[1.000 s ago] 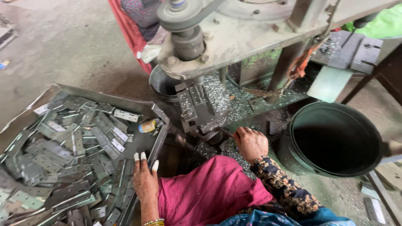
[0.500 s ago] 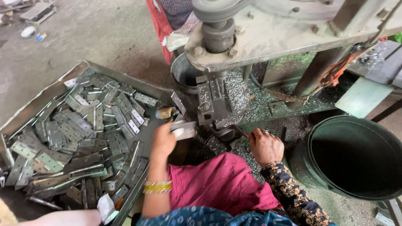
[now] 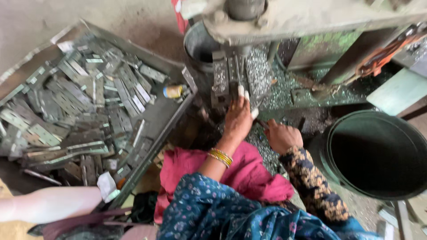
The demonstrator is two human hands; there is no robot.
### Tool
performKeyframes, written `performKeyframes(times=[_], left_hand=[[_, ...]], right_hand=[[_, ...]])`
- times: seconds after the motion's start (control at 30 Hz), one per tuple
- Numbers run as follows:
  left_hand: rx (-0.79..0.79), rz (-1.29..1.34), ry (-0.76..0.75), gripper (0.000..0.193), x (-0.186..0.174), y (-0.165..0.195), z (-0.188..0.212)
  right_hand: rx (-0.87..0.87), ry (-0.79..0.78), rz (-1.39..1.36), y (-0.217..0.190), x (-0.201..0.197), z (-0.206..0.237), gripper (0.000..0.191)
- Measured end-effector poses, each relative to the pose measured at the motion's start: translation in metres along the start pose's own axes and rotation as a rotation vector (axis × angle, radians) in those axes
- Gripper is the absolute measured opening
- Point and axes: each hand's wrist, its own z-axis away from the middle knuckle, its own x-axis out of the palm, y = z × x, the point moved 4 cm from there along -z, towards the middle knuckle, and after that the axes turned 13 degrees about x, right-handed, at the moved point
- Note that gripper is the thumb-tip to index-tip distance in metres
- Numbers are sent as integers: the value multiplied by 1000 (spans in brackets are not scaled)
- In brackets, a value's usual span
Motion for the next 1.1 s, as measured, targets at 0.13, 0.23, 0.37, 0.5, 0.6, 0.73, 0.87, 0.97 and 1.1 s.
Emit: performKeyframes(times=[0.13, 0.23, 0.37, 0.5, 0.6, 0.73, 0.87, 0.97, 1.1], left_hand=[[-59, -268, 98, 53, -11, -7, -4], [-96, -268, 37, 52, -8, -18, -13], [-140, -324, -1, 51, 0, -37, -31], [-145, -368, 52, 57, 3, -39, -37], [-136, -334, 57, 55, -1, -37, -29], [-163, -287, -115, 48, -5, -44, -27], [-155, -314, 84, 56, -15, -45, -48], [-193, -368, -45, 49, -10, -45, -56], [-234, -284, -61, 45, -16, -52, -54]], right_hand=[[-99, -61, 1, 0, 8, -11, 34], [-116, -88, -9, -1, 10, -16, 39], [-52, -156, -16, 11, 27, -25, 47], [-7, -149, -174, 35, 76, -27, 46], [30, -64, -295, 42, 122, -18, 46], [1, -41, -286, 43, 124, -29, 56], [95, -153, -214, 48, 102, -40, 47], [67, -83, -227, 45, 101, -29, 48], [18, -27, -328, 40, 121, -21, 48]])
